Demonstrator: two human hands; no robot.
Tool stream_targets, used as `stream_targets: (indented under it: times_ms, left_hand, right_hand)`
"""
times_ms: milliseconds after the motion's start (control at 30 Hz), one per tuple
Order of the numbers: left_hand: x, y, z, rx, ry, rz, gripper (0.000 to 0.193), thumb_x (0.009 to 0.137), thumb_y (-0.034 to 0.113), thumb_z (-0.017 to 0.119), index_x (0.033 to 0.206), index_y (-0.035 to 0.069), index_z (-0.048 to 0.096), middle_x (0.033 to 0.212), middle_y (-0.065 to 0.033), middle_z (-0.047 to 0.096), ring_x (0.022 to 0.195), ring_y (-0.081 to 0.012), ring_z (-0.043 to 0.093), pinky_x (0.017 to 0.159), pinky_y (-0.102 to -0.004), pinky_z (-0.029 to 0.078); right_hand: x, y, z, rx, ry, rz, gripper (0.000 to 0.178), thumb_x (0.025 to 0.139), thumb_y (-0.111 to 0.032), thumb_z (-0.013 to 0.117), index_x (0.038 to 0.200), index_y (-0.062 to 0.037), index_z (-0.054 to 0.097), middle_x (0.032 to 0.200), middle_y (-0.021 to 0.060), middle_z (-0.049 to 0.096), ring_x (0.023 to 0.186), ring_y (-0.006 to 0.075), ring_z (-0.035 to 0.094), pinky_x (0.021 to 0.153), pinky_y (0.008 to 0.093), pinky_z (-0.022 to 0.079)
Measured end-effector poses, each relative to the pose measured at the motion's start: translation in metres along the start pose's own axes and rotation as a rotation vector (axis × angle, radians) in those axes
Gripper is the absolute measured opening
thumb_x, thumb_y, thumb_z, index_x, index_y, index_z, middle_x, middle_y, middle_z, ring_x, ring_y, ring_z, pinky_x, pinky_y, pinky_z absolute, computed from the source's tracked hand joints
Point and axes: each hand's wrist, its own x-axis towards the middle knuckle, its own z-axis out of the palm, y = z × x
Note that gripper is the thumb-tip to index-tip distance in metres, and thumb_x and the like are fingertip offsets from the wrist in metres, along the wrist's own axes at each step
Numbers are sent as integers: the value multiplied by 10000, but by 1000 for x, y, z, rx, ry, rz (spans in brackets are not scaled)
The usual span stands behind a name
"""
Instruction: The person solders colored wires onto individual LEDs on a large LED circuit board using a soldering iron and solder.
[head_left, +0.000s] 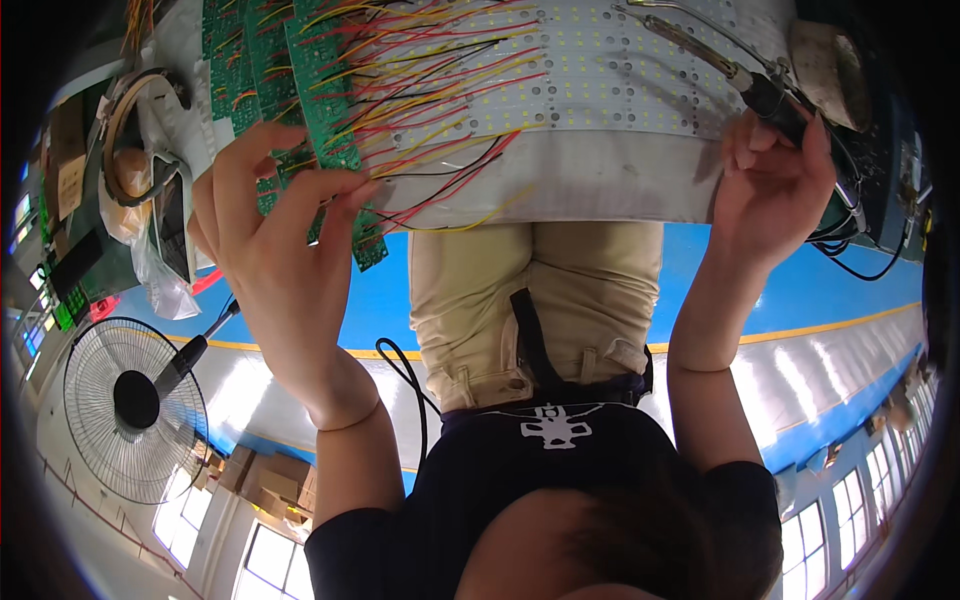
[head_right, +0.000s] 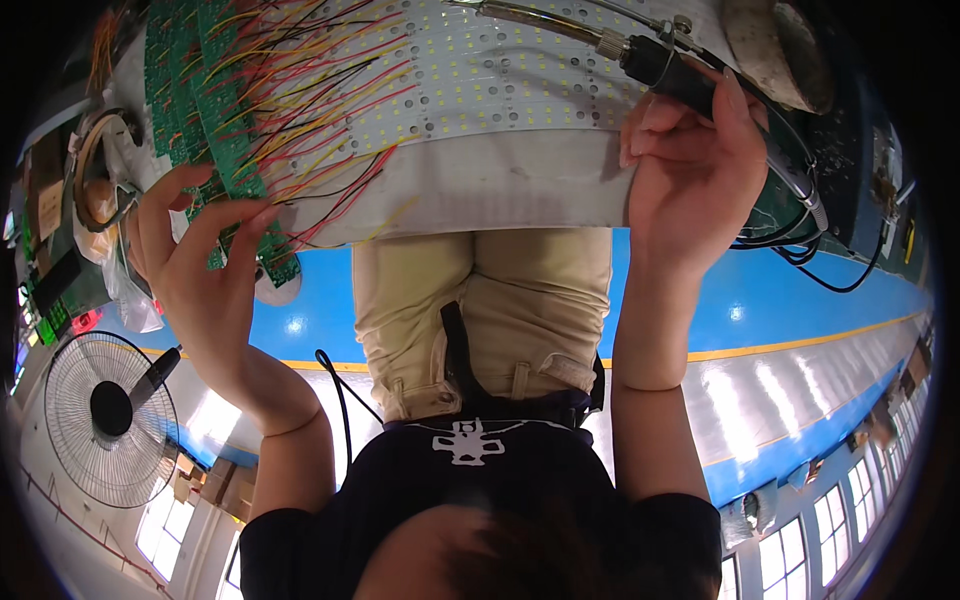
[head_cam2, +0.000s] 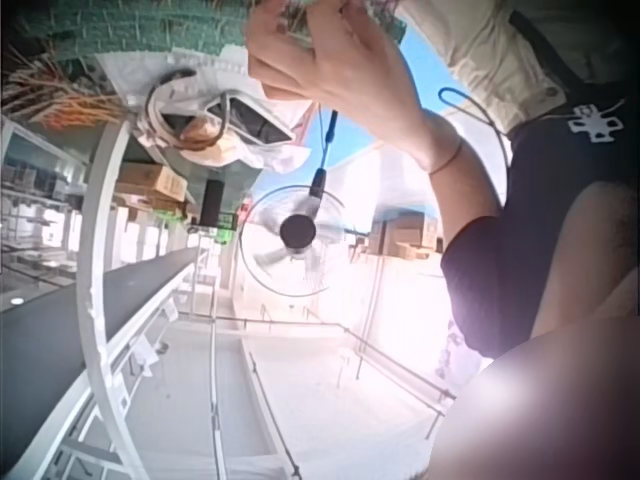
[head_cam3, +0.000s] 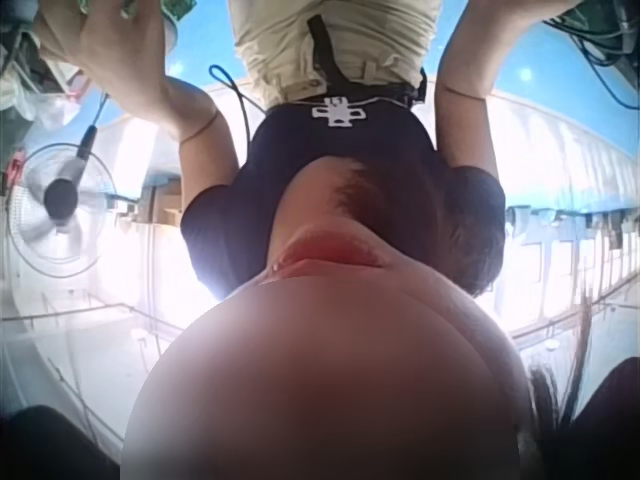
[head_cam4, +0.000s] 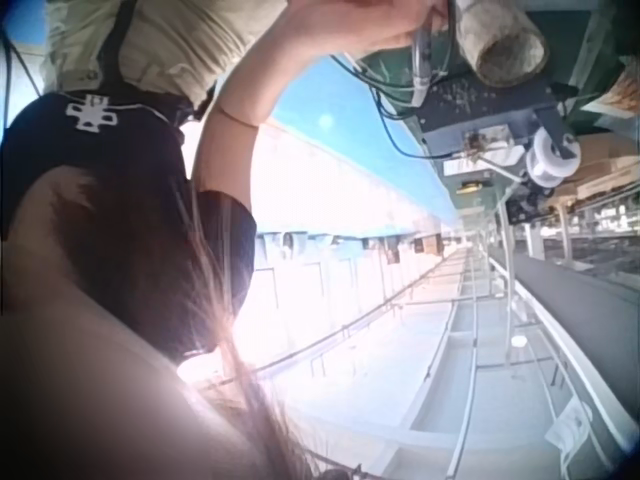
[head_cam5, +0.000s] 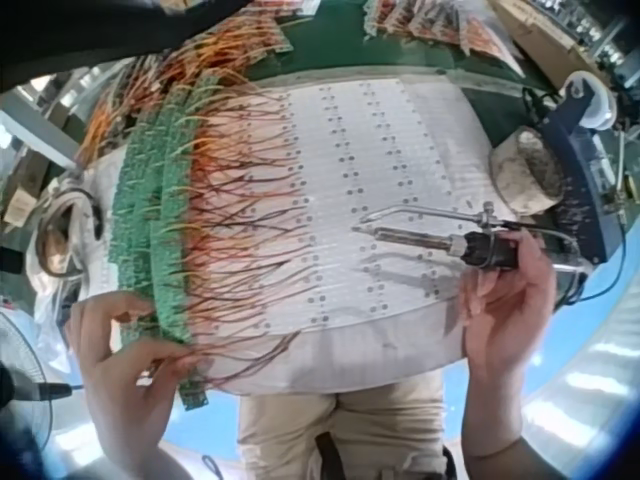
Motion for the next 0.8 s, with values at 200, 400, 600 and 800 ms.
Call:
stream_targets:
  times_ms: [200,400,600,800]
  left_hand:
    - [-2,-9,5,-44,18,44,176,644,154,752,773,148,632,1076,23,549,878,-207,495,822,-369,352]
    - [-4,-5,13,22,-28,97,188,715,68,698,861,127,597,1178,-19,527,977,-230,510,889,-386,352]
    - [4,15,22,76,-54,177,132,750,135,680,845,142,589,1255,-2,516,1092,-240,477,906,-373,350]
    - [9,26,33,62,63,187,119,767,159,682,847,149,594,1188,2,544,1047,-238,500,889,-358,347]
  right_hand:
    - [0,2,-2,37,-19,3,382,948,-274,381,1011,32,600,715,75,542,612,164,429,511,285,342]
    - [2,2,-1,25,-26,8,370,945,-270,388,983,33,598,709,79,536,608,170,428,507,283,351]
    - [2,-1,-2,4,48,1,329,939,-245,411,957,35,582,656,106,544,535,194,460,478,309,378]
    - [-1,-3,0,-1,17,4,359,943,-263,388,966,28,597,674,92,558,534,191,441,463,302,356]
